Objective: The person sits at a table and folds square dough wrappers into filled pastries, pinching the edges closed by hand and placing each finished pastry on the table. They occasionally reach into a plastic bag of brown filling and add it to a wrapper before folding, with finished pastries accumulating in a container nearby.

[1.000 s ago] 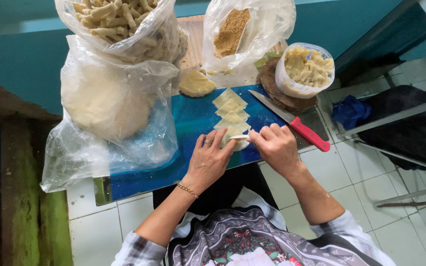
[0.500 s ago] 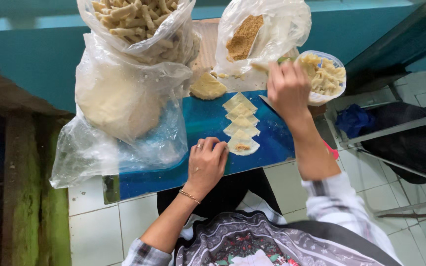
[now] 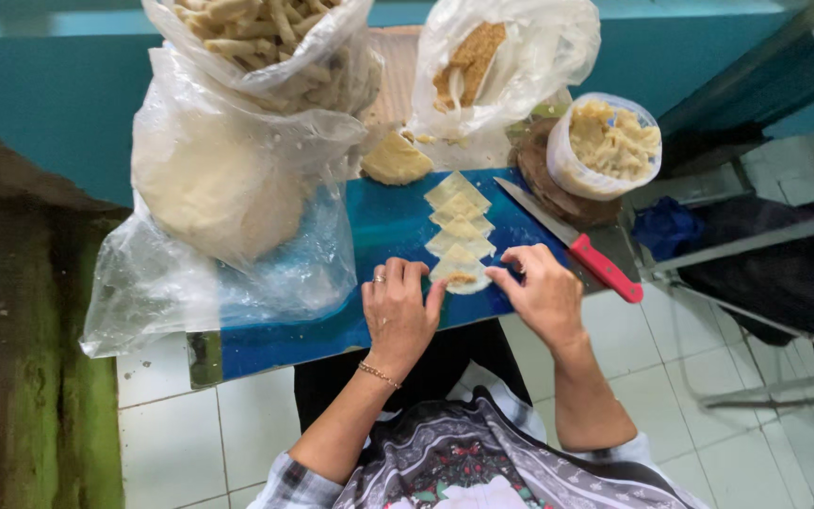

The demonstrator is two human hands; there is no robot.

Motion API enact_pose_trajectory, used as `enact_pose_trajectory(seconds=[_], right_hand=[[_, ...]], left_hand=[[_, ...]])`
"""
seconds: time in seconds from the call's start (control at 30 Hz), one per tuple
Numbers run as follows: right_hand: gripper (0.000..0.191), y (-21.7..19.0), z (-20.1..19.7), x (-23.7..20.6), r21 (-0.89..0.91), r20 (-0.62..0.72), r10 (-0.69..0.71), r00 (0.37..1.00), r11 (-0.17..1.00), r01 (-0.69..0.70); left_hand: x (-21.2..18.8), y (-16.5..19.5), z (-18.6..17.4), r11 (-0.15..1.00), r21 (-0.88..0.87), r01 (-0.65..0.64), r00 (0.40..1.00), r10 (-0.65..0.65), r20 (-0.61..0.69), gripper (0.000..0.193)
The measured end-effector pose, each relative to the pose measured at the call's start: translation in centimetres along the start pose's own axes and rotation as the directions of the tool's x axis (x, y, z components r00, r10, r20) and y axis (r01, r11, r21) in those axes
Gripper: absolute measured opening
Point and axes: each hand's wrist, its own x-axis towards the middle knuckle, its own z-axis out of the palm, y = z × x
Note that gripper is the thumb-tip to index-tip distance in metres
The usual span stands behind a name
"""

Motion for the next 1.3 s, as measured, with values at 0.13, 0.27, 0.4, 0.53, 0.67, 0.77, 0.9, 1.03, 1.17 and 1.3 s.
enact_pose_trajectory(seconds=[0.13, 0.27, 0.4, 0.53, 0.67, 0.77, 0.9, 1.03, 1.17, 1.3], right_hand=[[0.017, 0.2, 1.6, -1.7, 0.115, -0.01, 0.033, 0.999, 0.993, -0.032], [0.016, 1.2, 1.9, -1.4, 0.199, 0.064, 0.108, 0.992, 0.973, -0.119], [0.018, 1.2, 2.0, -1.4, 0.404, 0.073, 0.116, 0.991, 0.905, -0.136], [0.019, 0.3, 2.7, -2.2, 0.399, -0.074, 0.018, 0.997, 0.917, 0.013], [0.021, -0.2, 2.8, -3.0, 0.259, -0.174, -0.145, 0.974, 0.948, 0.188], [0.026, 0.0, 2.2, -3.2, 0.279, -0.132, -0.168, 0.977, 0.939, 0.199], [0.027, 0.5, 1.7, -2.4, 0.194, -0.099, -0.381, 0.919, 0.899, 0.393], [0.023, 0.8, 2.1, -2.1, 0.14, -0.077, -0.446, 0.892, 0.881, 0.453], [0.009, 1.0, 2.2, -3.0, 0.309, 0.023, -0.33, 0.944, 0.9, 0.307], [0.009, 0.9, 2.3, -3.0, 0.312, 0.077, -0.228, 0.971, 0.93, 0.193]], left_hand=[[0.1, 0.7, 0.6, 0.999, 0.03, 0.018, 0.999, -0.019, 0.041, 0.017], [0.4, 1.0, 0.9, 0.999, -0.024, 0.034, 0.997, -0.032, 0.064, 0.014], [0.4, 1.2, 1.2, 0.987, -0.16, 0.028, 0.996, -0.015, 0.084, 0.017], [-0.1, 1.5, 1.5, 0.97, -0.237, -0.053, 0.996, 0.069, 0.06, 0.017], [-0.3, 1.6, 1.6, 0.968, -0.196, -0.155, 0.983, 0.17, 0.063, 0.018], [-0.3, 1.1, 1.5, 0.953, -0.186, -0.24, 0.962, 0.259, 0.086, 0.017], [0.3, 0.3, 1.9, 0.927, -0.185, -0.325, 0.934, 0.346, 0.093, 0.021], [0.5, 0.2, 2.4, 0.931, -0.158, -0.33, 0.925, 0.352, 0.14, 0.018], [-0.9, 0.6, 1.1, 0.933, -0.255, -0.254, 0.945, 0.296, 0.142, 0.012], [-1.3, 0.9, 0.4, 0.954, -0.269, -0.13, 0.969, 0.179, 0.17, 0.007]])
